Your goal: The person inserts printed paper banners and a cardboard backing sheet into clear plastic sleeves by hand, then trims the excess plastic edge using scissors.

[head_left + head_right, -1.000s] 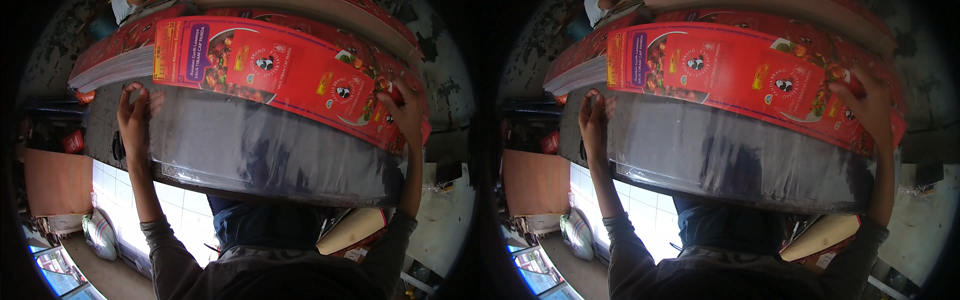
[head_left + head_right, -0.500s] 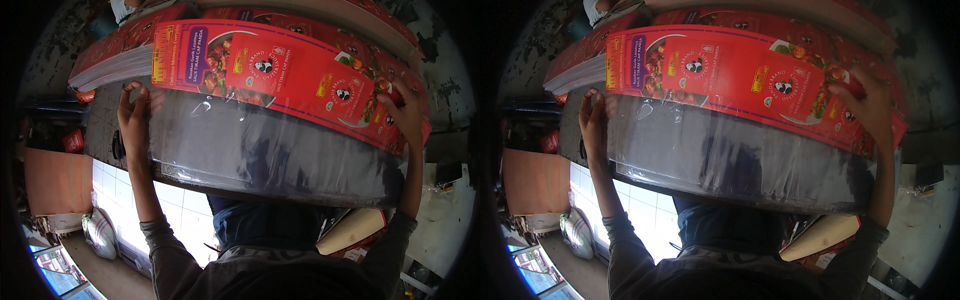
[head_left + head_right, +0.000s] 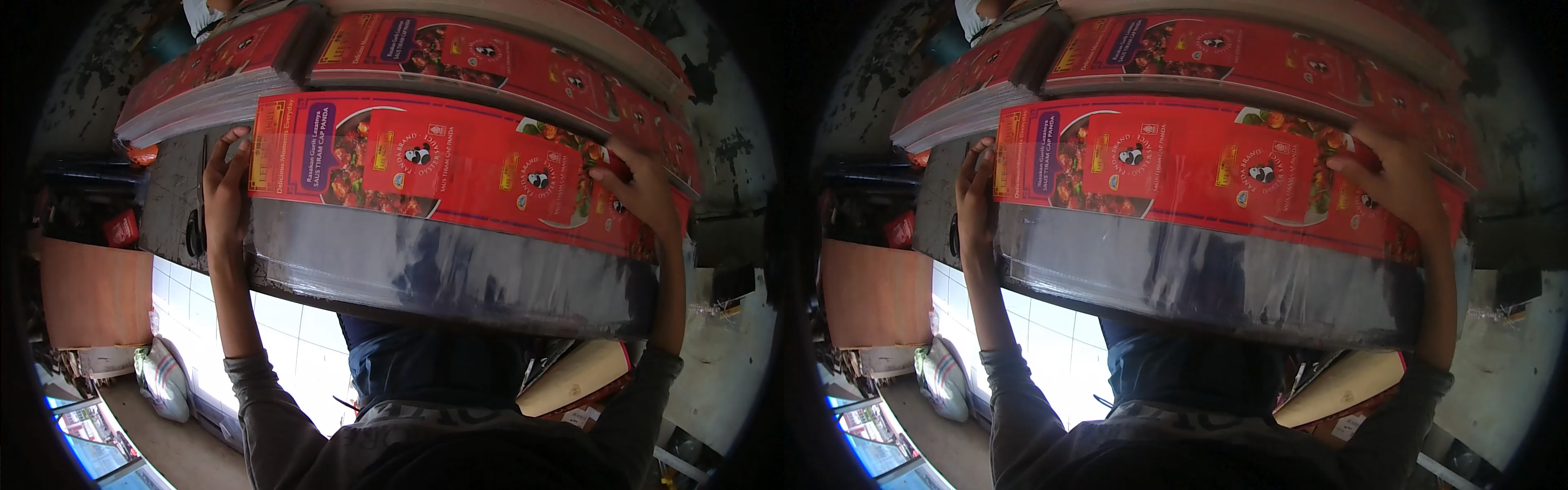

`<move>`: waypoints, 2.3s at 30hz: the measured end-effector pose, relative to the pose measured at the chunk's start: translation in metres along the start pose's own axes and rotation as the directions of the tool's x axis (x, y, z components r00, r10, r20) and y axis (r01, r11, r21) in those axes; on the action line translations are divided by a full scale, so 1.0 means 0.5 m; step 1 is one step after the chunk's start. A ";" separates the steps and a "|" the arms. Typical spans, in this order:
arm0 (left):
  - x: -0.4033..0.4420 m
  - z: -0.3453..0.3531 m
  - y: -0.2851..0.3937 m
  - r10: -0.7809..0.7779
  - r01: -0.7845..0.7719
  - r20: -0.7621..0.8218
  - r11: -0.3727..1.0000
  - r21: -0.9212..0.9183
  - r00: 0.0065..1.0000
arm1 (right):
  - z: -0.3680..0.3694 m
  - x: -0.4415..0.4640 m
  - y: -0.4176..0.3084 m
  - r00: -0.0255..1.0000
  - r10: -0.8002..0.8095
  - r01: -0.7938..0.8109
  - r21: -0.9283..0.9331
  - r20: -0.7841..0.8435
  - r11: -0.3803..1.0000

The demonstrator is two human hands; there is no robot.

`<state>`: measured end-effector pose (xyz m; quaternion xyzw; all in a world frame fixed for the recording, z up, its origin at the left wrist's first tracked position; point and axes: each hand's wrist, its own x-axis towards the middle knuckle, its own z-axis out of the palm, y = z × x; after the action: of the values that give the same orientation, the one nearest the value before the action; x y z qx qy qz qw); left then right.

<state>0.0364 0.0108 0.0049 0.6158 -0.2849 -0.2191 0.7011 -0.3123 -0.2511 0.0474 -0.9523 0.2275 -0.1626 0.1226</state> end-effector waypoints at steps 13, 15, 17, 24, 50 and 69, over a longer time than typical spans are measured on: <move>0.013 -0.026 -0.016 0.050 -0.063 0.043 0.909 0.413 0.998 | -0.026 -0.020 -0.003 0.946 -0.104 0.093 0.050 0.308 0.994; 0.009 -0.019 -0.008 0.094 -0.131 0.096 0.824 0.551 0.991 | -0.025 -0.033 -0.002 0.948 -0.085 0.086 0.011 0.307 0.996; -0.006 0.003 0.007 0.391 -0.377 0.196 0.468 0.799 0.899 | -0.024 -0.071 -0.009 0.980 -0.116 0.128 -0.065 0.160 0.990; 0.006 0.038 0.056 0.240 -0.635 0.590 0.366 0.681 0.771 | -0.054 -0.258 0.024 0.929 0.342 -0.360 -0.134 -0.141 0.923; 0.043 0.032 0.025 0.331 -0.612 0.515 0.402 0.681 0.791 | -0.027 -0.250 0.057 0.905 0.317 -0.386 -0.236 -0.282 0.892; 0.044 0.023 0.022 0.370 -0.681 0.576 0.300 0.668 0.729 | -0.021 -0.252 0.050 0.875 0.318 -0.387 -0.132 -0.366 0.913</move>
<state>0.0443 -0.0107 0.0197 0.7004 -0.6484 0.1018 0.2804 -0.4324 -0.2148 0.0174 -0.8599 0.4307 -0.2738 0.0128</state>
